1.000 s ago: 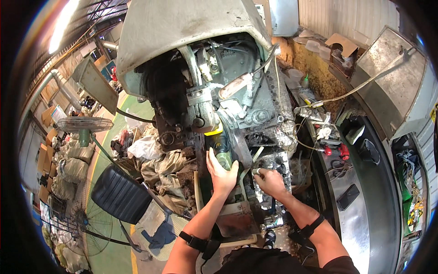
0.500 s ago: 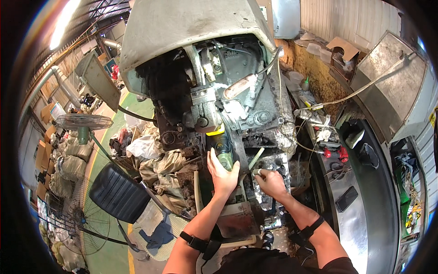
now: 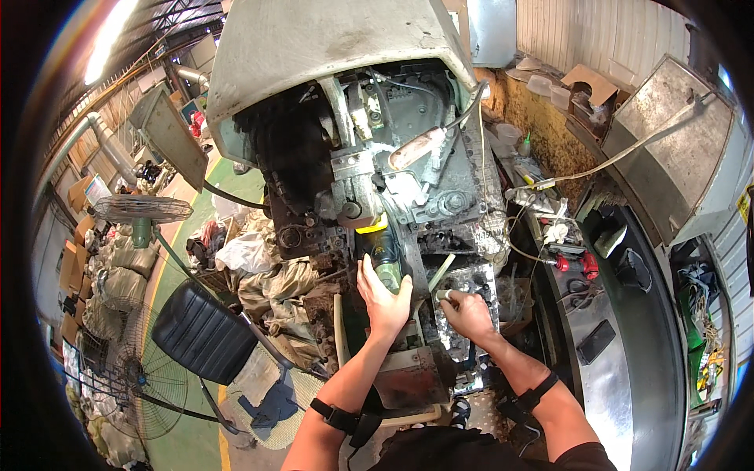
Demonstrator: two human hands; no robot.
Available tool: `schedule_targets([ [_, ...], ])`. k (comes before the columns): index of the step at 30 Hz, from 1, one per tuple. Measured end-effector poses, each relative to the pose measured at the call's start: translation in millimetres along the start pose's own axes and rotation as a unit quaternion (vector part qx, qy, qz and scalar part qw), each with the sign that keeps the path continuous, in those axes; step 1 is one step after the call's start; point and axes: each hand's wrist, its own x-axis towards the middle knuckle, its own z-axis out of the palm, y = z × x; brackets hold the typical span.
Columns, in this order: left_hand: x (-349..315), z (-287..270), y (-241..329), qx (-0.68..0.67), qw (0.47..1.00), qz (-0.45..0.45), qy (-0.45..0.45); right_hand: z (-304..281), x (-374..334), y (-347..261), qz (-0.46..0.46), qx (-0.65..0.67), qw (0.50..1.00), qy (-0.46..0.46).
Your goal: Operating a toe lasting machine to shape the upper of a shoe over a last.
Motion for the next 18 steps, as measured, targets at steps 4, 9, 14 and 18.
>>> schedule_targets([
  [4,0.3,-0.5,0.5,-0.003,1.000,-0.003,0.000,-1.9,-1.0,-4.4,0.000,0.026,1.000,0.007],
  [9,0.6,-1.2,0.6,0.003,1.000,-0.003,0.000,-2.6,-0.8,-6.7,0.007,0.019,1.000,0.009],
  [14,-0.2,-1.0,1.3,0.005,1.000,-0.005,-0.001,-3.7,-0.2,-6.9,0.006,0.001,1.000,-0.002],
  [18,-0.2,-0.6,1.1,0.000,1.000,-0.007,-0.004,-0.7,-0.4,-3.6,0.014,0.011,1.000,0.009],
])
